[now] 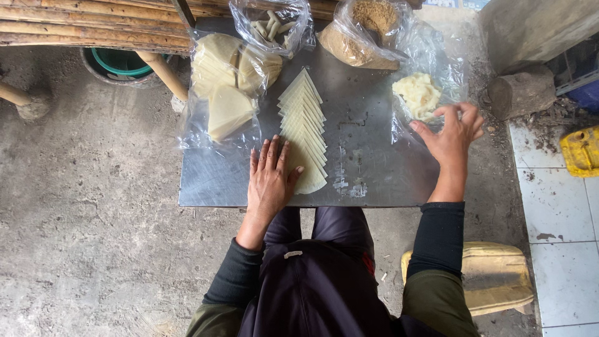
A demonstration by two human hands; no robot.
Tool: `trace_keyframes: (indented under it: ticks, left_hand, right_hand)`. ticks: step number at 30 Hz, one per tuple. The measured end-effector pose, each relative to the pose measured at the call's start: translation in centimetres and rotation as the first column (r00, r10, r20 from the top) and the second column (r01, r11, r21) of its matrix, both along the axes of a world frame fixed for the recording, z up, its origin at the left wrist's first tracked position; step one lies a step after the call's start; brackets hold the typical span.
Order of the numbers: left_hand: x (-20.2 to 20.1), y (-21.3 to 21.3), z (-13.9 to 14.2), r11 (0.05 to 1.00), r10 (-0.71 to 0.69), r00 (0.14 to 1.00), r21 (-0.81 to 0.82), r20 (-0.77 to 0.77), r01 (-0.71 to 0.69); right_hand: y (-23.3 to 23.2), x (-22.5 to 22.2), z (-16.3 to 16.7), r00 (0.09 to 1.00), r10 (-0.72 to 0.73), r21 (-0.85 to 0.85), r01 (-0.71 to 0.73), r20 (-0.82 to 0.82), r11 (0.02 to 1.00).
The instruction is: The person separates thin triangular wrappers from a stack, places them on a metal table, and uses a spoon to add a small amount of brown filling onto each wrapper. The person then folds the wrappers into small triangular packets and places them in a pile.
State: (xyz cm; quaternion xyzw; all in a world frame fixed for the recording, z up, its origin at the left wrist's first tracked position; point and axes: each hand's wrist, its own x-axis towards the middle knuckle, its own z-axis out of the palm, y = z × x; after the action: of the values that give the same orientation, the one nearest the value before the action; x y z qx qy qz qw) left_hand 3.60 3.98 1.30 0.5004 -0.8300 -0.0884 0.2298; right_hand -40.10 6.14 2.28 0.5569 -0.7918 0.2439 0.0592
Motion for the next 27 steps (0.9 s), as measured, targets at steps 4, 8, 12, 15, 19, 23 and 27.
trace_keyframes:
  ticks: [4,8,12,15,19,23,27]
  left_hand:
    - [0.1,0.0,0.1,1.000,0.002,1.000,0.002,0.011,-0.002]
    - [0.1,0.1,0.1,1.000,0.006,1.000,0.013,0.014,-0.006]
    - [0.0,0.0,0.1,1.000,0.006,1.000,0.015,0.026,-0.007]
    - [0.1,0.1,0.1,1.000,0.008,1.000,0.023,0.024,-0.008]
    - [0.0,0.0,0.1,1.000,0.008,1.000,0.010,0.024,-0.008]
    - [0.0,0.1,0.2,1.000,0.010,1.000,0.016,0.018,-0.010]
    - [0.1,0.1,0.1,1.000,0.006,1.000,0.021,0.019,-0.006]
  right_hand:
    - [0.1,0.2,-0.2,0.998,0.023,0.034,-0.021,-0.062,0.999]
    - [-0.1,0.6,-0.9,0.998,0.005,0.047,-0.002,-0.067,0.999]
    - [-0.5,0.8,-1.1,0.999,-0.007,0.042,0.009,-0.053,0.999]
    - [-0.5,1.0,-1.1,0.999,-0.005,0.027,0.006,-0.038,1.000]
    - [-0.3,1.5,-0.6,0.999,0.027,0.028,-0.028,0.022,0.999]
    - [-0.4,1.6,-0.3,0.998,0.053,0.014,-0.053,0.026,0.998]
    - [-0.4,1.4,-0.2,0.991,0.051,0.009,-0.053,0.122,0.999]
